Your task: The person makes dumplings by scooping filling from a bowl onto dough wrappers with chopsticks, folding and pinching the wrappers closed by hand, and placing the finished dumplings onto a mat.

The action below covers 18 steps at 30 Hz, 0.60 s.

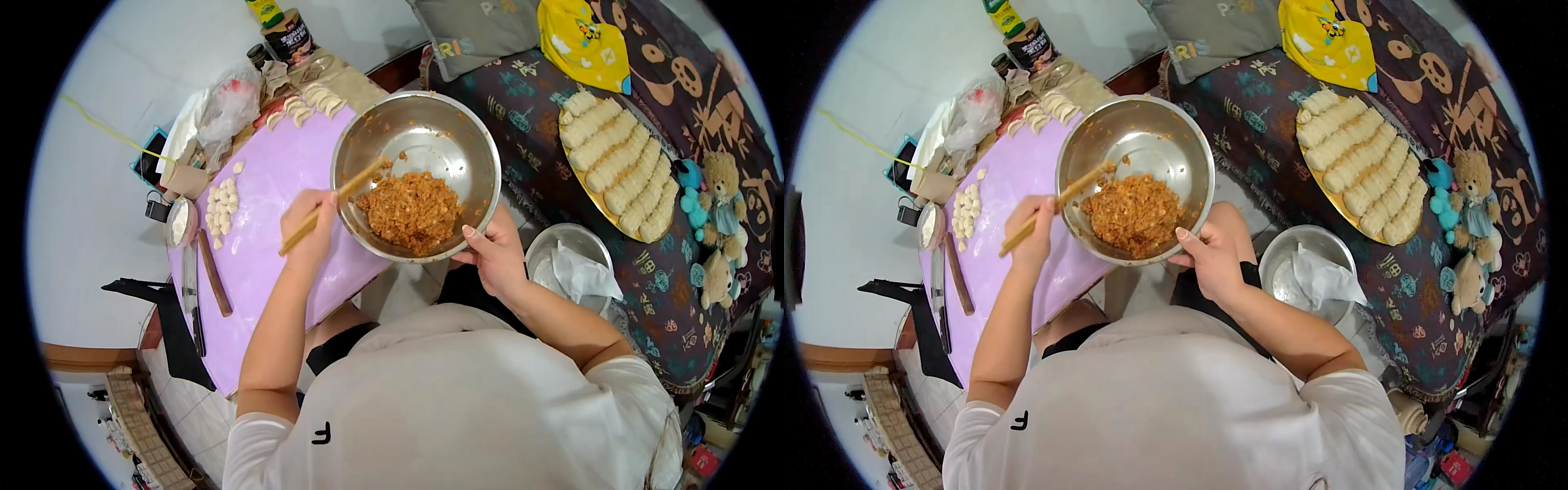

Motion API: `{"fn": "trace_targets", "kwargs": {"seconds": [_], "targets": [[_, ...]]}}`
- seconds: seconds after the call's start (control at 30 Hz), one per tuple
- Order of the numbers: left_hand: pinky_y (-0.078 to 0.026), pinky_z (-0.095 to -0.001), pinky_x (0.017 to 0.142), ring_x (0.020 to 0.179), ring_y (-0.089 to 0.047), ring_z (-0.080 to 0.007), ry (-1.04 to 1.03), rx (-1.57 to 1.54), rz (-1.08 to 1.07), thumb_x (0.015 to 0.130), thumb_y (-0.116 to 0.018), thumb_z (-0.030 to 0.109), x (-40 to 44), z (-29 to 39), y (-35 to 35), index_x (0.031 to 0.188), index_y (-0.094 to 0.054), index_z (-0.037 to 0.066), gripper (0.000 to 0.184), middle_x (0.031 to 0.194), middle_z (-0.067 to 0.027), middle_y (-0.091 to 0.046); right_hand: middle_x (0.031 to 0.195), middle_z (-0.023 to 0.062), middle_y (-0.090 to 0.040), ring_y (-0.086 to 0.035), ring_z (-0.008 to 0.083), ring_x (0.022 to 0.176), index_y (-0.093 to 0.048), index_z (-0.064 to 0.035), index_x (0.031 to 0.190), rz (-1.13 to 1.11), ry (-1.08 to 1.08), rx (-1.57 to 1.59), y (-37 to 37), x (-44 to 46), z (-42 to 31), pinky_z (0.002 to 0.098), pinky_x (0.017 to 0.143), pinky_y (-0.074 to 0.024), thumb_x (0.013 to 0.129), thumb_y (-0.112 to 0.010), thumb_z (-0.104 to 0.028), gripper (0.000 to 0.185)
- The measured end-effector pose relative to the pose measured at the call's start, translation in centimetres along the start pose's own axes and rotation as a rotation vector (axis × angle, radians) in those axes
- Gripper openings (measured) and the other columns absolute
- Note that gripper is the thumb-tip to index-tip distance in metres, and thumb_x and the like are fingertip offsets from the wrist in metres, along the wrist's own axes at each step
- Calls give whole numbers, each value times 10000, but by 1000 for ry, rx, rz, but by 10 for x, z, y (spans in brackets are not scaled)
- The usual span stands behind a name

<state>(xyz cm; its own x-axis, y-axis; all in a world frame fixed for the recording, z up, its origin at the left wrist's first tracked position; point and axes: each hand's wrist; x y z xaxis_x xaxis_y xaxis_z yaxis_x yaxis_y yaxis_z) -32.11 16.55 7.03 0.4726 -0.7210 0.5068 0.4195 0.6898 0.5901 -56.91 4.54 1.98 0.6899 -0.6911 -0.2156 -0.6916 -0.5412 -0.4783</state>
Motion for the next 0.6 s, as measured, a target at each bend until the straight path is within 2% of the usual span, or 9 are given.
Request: {"fn": "trace_targets", "kwargs": {"seconds": [0.07, 0.1, 0.23, 0.33, 0.47, 0.5, 0.6], "targets": [[-481, -308, 637, 675, -613, -229, 28, -87, -77, 854, -598, 82, -12, 4, -1, 811, -665, -7, 119, 756, -117, -647, 1032, 64, -655, -638, 145, 910, -611, -43, 1062, 18, -8, 3, 3, 2, 4, 303, 776, -549, 960, -513, -180, 197], [-469, -298, 672, 706, -599, -181, 21, -220, -32, 878, -572, 101, -14, 2, -3, 815, -650, -20, 157, 768, -114, -641, 1032, 66, -657, -640, 146, 908, -612, -41, 1061, 26, -16, 7, 3, 3, 5, 300, 772, -550, 959, -516, -178, 197], [-480, -310, 626, 664, -612, -217, -46, -50, 66, 844, -614, 97, 13, -10, -12, 823, -663, -1, 112, 741, -122, -634, 1027, 72, -657, -642, 146, 903, -609, -33, 1056, -1, 6, -6, -2, 1, 1, 287, 753, -555, 956, -522, -179, 197], [-481, -308, 630, 688, -615, -221, -73, -96, -147, 834, -620, 91, 6, -11, 1, 817, -668, 7, 98, 768, -114, -643, 1023, 70, -656, -642, 144, 898, -608, -32, 1057, -19, 31, -11, 3, 5, 1, 284, 751, -558, 956, -524, -179, 198], [-507, -317, 677, 743, -636, -221, -125, 54, -3, 808, -653, 95, 11, -10, 10, 822, -686, 21, 81, 807, -115, -661, 1019, 71, -654, -639, 144, 905, -608, -29, 1055, -9, 27, -16, 2, 1, 4, 287, 762, -558, 956, -524, -182, 200], [-516, -317, 699, 766, -642, -226, -94, 80, -55, 797, -664, 89, 7, -12, 8, 835, -691, 26, 79, 828, -109, -667, 1017, 71, -654, -638, 144, 906, -609, -29, 1053, -13, 38, -12, -1, 1, 2, 287, 764, -557, 955, -526, -183, 201], [-516, -306, 711, 772, -640, -223, -195, -115, -118, 788, -669, 81, 0, -3, 10, 833, -693, 32, 71, 837, -94, -669, 1020, 68, -651, -635, 144, 911, -607, -27, 1057, 6, 9, -40, 2, 2, 4, 288, 769, -553, 956, -526, -189, 207]]}}
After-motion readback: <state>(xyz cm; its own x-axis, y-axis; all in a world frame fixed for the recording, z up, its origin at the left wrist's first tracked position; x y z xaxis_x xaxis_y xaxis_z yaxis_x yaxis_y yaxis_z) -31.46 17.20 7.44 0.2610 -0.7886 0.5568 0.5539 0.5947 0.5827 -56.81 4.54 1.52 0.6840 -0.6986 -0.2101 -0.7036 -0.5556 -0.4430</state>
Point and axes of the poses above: each hand's wrist, its own x-axis towards the middle knuckle, its own y-axis out of the back of the hand, z = x × y
